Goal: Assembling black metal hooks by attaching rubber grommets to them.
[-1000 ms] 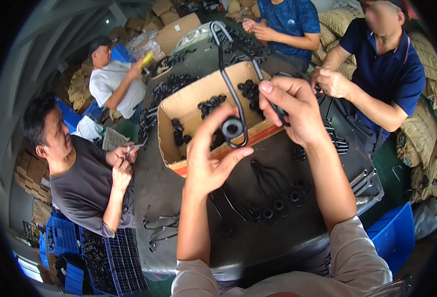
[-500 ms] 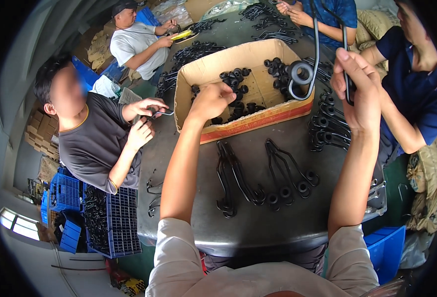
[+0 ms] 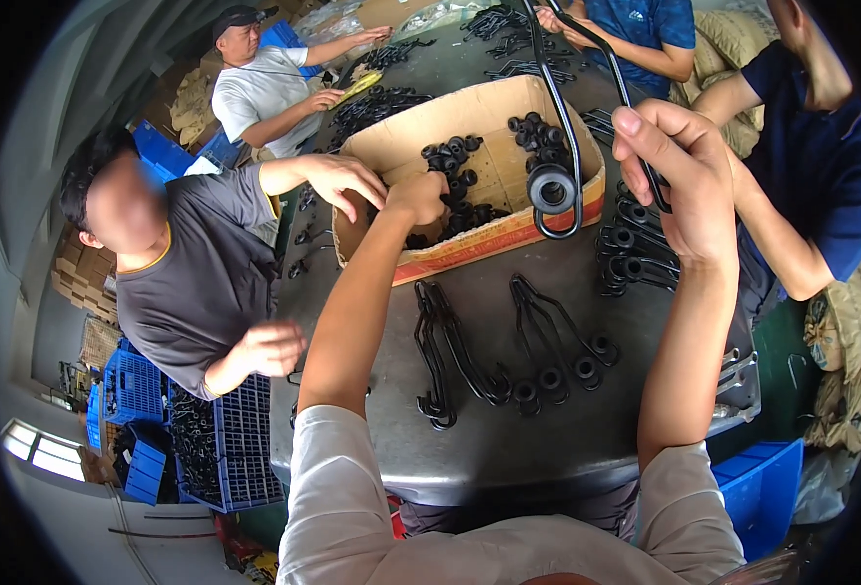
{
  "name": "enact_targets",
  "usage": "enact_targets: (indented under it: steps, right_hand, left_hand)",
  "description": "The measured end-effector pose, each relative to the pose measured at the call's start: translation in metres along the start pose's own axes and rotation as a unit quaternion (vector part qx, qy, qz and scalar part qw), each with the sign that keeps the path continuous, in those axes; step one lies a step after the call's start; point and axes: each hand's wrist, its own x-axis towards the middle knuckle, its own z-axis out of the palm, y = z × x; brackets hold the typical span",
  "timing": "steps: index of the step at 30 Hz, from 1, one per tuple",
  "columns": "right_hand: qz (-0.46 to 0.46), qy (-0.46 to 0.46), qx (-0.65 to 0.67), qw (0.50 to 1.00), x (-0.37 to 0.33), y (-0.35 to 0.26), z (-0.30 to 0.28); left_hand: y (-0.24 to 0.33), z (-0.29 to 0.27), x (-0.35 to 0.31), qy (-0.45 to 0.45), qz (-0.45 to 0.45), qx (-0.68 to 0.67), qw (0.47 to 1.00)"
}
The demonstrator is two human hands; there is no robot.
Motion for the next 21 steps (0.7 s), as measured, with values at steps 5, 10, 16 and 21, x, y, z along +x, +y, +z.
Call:
enact_targets:
  steps: [5,10,16,21]
  right_hand:
    - [0.004,0.018,-0.003,1.000,0.004,0.006,0.004]
    - [-0.009,-0.036,-0.032,0.999,0.010,0.007,0.005]
    - [0.035,-0.041,-0.070,0.996,-0.006,0.006,0.010]
    - [0.101,-0.072,-0.100,0.987,-0.054,0.000,0.019]
  left_hand:
    - [-0.014,-0.014,-0.020,0.162,0.067,-0.146,0.974]
    - [-0.005,-0.045,-0.088,0.254,0.057,-0.485,0.835]
    - [0.032,-0.045,-0.150,0.354,0.190,-0.622,0.672]
    - [0.026,-0.068,-0.191,0.445,0.251,-0.623,0.592]
